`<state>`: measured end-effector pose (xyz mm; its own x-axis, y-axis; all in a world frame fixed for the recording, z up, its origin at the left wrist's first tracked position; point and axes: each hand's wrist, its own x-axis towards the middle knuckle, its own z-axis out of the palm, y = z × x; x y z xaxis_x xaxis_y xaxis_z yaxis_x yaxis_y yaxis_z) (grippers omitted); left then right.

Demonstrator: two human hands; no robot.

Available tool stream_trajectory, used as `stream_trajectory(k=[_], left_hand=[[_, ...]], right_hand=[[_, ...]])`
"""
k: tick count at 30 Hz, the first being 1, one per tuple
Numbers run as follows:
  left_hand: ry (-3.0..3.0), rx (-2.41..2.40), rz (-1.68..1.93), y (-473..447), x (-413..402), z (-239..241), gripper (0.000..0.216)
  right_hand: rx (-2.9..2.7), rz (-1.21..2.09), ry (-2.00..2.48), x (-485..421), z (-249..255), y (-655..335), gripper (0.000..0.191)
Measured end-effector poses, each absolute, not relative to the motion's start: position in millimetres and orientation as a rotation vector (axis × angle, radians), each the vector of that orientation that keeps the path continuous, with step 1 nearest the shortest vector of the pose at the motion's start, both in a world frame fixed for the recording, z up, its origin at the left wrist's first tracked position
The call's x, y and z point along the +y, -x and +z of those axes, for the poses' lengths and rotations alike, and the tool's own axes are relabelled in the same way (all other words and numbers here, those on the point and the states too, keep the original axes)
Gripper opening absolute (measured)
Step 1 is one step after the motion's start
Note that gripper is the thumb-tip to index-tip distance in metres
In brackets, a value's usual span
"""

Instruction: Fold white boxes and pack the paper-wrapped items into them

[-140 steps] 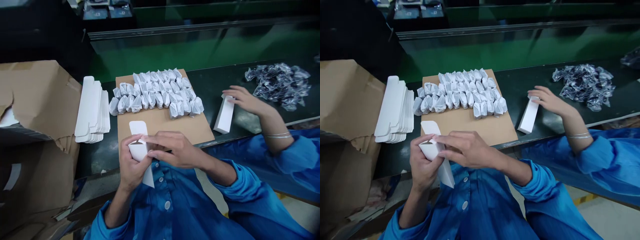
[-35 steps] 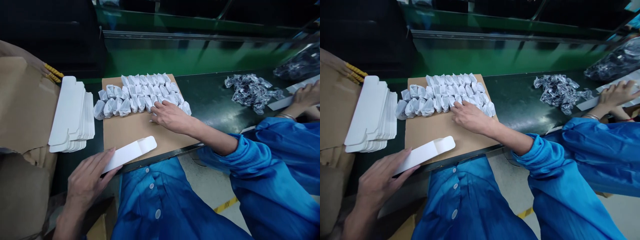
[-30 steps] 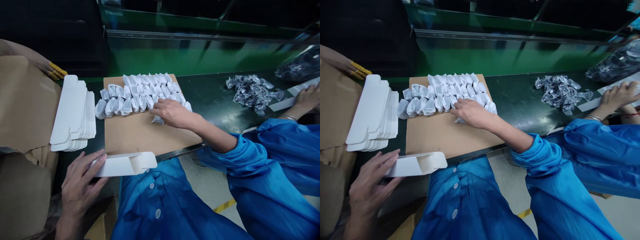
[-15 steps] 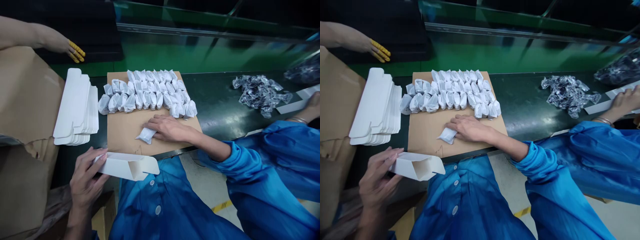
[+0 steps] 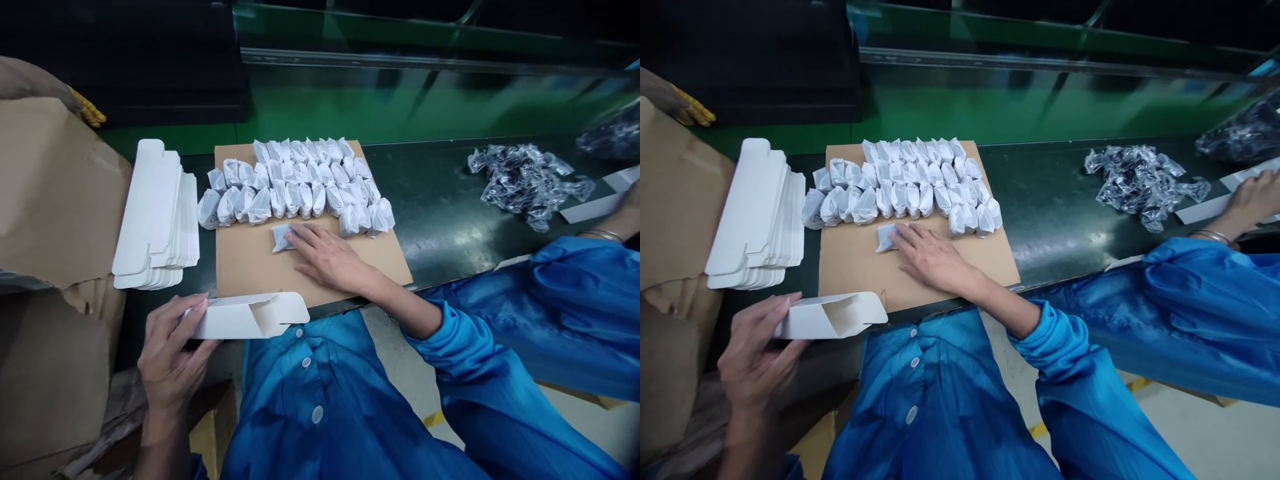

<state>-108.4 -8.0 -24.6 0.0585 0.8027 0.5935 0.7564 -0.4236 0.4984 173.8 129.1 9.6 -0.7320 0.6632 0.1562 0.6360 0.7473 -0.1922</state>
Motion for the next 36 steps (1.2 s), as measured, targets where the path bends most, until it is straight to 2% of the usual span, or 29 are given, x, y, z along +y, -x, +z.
stream_trajectory(k=[5,9,11,14,17,20,23,28,33,36], left_hand=[[-2.331,1.637,1.373,109,-7,-22,0.077],[-2.341,1.697,1.354,110,-11,-20,0.078],[-2.303,1.766,1.321,108,-12,-20,0.077],[-2.250,1.836,1.267,103,-11,-19,0.073],[-2.316,1.890,1.196,98,-8,-14,0.073],[-2.401,1.970,1.082,97,-8,-9,0.074],[-2.477,2.019,0.918,97,-11,-8,0.071],[-2.470,2.006,0.886,90,-16,-8,0.069],[-2.352,2.033,0.943,82,-17,-7,0.066],[-2.290,1.951,0.968,79,-15,-8,0.065]], right_hand=[[-2.532,0.414,1.155,153,-5,-153,0.040],[-2.313,0.553,1.112,143,12,-160,0.034],[-2.124,0.434,1.046,120,28,-171,0.037],[-2.035,0.069,0.871,80,53,-184,0.044],[-2.225,-0.166,0.653,56,67,-184,0.036],[-2.483,-0.189,0.596,55,70,-181,0.027],[-2.688,-0.075,0.657,64,72,-183,0.028],[-2.522,0.462,0.756,69,64,-187,0.037],[-2.369,0.337,0.876,59,49,-183,0.040],[-2.332,0.444,0.906,59,50,-186,0.044]])
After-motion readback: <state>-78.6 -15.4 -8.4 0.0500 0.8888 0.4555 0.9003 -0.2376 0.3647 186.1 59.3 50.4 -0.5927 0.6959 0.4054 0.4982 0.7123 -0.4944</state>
